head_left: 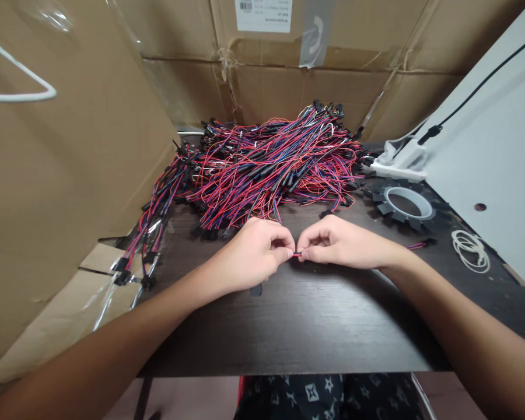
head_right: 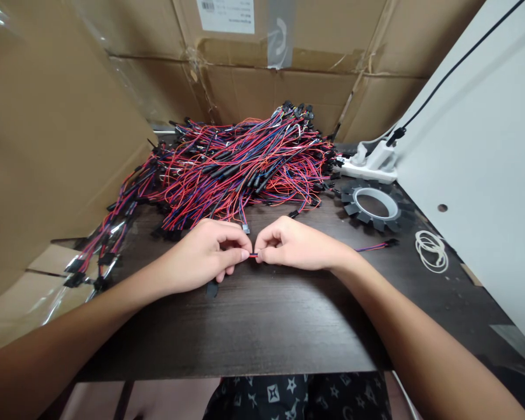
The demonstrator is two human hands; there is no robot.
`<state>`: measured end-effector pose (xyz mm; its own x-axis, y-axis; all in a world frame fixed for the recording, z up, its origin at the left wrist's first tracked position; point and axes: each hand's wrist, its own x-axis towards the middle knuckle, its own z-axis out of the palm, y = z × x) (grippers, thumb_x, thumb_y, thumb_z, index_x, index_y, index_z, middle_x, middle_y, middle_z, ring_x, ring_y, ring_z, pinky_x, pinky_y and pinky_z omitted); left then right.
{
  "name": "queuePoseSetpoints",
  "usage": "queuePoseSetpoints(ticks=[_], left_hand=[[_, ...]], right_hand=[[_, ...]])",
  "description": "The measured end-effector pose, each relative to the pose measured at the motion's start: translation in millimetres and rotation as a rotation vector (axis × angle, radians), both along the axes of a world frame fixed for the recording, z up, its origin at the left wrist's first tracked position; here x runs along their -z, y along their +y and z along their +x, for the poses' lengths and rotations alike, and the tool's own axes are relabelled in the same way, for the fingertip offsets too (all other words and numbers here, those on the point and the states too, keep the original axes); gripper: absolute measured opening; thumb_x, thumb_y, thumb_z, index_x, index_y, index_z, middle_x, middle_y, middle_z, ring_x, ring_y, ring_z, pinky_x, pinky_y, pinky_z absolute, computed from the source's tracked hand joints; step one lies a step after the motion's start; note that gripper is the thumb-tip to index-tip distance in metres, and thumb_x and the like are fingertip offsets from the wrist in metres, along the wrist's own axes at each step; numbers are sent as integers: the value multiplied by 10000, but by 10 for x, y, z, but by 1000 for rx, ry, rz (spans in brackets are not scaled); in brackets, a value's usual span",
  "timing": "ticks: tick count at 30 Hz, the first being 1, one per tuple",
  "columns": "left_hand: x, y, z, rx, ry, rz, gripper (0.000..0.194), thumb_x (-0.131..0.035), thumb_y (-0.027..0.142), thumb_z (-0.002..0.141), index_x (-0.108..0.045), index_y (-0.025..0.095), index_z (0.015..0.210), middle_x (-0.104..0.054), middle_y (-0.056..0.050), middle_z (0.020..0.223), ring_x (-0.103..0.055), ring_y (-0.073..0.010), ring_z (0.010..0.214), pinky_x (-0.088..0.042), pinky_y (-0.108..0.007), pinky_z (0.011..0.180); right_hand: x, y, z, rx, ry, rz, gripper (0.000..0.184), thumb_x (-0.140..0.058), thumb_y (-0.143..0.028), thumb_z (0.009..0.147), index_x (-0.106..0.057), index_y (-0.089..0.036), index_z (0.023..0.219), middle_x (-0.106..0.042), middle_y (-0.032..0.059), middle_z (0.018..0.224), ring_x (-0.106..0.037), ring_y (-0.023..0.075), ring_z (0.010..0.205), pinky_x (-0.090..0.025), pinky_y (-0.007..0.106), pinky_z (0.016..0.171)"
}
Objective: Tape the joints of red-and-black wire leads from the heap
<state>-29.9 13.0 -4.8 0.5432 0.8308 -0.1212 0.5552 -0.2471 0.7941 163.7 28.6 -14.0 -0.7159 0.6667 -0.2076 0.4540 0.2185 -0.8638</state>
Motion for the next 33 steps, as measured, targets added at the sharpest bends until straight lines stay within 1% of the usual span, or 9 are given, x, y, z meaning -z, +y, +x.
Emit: queuePoseSetpoints(ticks=[4,7,11,15,20,23,26,29,33], left_hand=[[-39,-5,13,-34,22,-126,144,-518,105,788,-639,113,711,-534,22,505,-484,-69,360,-359,-163,382],[-59,-6,23,-59,39,-163,134,-516,110,783,-614,119,693,-523,27,457,-478,-77,348,-364,-166,378],[-50,-8,19,-51,45,-194,126,-505,147,791,-590,132,700,-546,17,476,-492,-97,362,-386,-186,376],[-36,-15,9,-37,50,-194,114,-504,156,790,-583,134,711,-557,16,486,-502,-95,371,-392,-182,385],[-29,-27,9,-28,17,-256,100,-472,127,770,-544,143,702,-596,5,522,-549,-107,394,-426,-198,422],[-37,-31,13,-29,33,-239,100,-476,124,760,-546,148,694,-581,14,495,-517,-102,374,-391,-195,408],[-57,-31,17,-28,51,-181,118,-489,104,753,-562,143,669,-544,31,454,-475,-80,372,-368,-186,439],[-74,-34,22,-23,51,-139,141,-493,73,742,-572,140,646,-522,41,441,-478,-79,406,-366,-193,487],[-90,-40,31,-29,63,-113,155,-498,50,729,-578,139,631,-512,51,439,-467,-78,419,-350,-202,506]], right_hand=[[-1,-9,-9,-1,15,11,175,-517,-188,751,-667,-102,779,-609,18,673,-485,103,596,-392,211,579],[0,-19,-14,2,29,17,175,-518,-192,753,-664,-101,779,-600,17,672,-474,99,592,-388,210,578],[4,-24,-15,-2,30,13,177,-520,-200,753,-664,-100,777,-587,13,663,-460,97,589,-382,208,571],[6,-23,-13,-6,23,20,182,-519,-206,756,-664,-99,776,-584,13,665,-456,96,588,-384,212,580],[-3,-27,-24,-9,40,18,164,-515,-196,748,-650,-103,750,-570,7,647,-451,96,587,-377,208,572],[-9,-26,-30,-13,48,24,162,-507,-180,745,-648,-102,750,-570,5,649,-452,95,590,-374,204,571],[-11,-22,-28,-12,49,28,162,-505,-176,744,-650,-105,749,-580,6,657,-464,98,600,-384,206,583],[-9,-21,-22,-10,49,24,162,-510,-179,745,-653,-105,751,-588,9,661,-472,100,604,-389,208,587],[-4,-25,-18,-12,51,21,165,-514,-178,746,-659,-102,762,-594,10,668,-473,99,604,-387,204,582]])
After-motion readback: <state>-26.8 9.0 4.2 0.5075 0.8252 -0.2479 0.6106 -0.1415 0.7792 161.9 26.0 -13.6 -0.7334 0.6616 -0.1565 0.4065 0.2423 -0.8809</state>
